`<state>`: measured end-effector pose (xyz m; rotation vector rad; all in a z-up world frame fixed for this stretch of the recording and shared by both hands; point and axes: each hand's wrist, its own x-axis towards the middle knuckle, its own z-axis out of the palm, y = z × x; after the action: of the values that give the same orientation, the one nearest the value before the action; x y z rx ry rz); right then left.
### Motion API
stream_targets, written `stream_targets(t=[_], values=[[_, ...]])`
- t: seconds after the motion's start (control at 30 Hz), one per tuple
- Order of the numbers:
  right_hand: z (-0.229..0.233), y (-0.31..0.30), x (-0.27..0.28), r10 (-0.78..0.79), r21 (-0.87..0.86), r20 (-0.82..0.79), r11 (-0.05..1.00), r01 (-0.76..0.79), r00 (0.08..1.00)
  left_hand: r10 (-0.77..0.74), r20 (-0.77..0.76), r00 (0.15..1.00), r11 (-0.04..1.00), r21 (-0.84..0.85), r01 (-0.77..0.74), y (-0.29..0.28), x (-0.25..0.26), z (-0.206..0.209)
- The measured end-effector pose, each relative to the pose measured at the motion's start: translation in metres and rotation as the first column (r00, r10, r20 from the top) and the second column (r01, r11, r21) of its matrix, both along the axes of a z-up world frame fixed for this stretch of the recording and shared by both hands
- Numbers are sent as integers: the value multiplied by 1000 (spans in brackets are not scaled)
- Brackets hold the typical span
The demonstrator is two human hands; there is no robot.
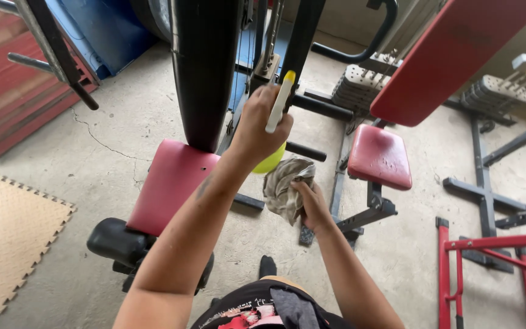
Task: Wiping down and cleaning various gym machines and benches using a spray bottle and a cloth.
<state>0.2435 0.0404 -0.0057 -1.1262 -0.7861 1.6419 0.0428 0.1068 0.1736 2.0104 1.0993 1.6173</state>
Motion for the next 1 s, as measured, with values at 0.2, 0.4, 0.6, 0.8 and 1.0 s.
stream_targets(t=[0.2, 0.4, 0.6, 0.8, 1.0], values=[[24, 23, 5, 125, -18, -64, 992, -126, 990, 124, -4, 992, 992, 19, -124, 52, 27, 32], [40, 43, 26, 246, 5, -53, 969, -246, 968, 352, -44, 935, 933, 95, -347, 71, 37, 46], [114, 62, 26, 320, 31, -96, 948, -318, 943, 337, -16, 941, 940, 61, -335, 53, 34, 21], [170, 133, 24, -343, 852, 12, 495, 170, 939, 414, -122, 902, 910, 89, -406, 31, 22, -45], [267, 249, -20, -764, 975, -91, -200, -100, 639, -29, -173, 984, 989, -150, 3, 26, 6, -123]])
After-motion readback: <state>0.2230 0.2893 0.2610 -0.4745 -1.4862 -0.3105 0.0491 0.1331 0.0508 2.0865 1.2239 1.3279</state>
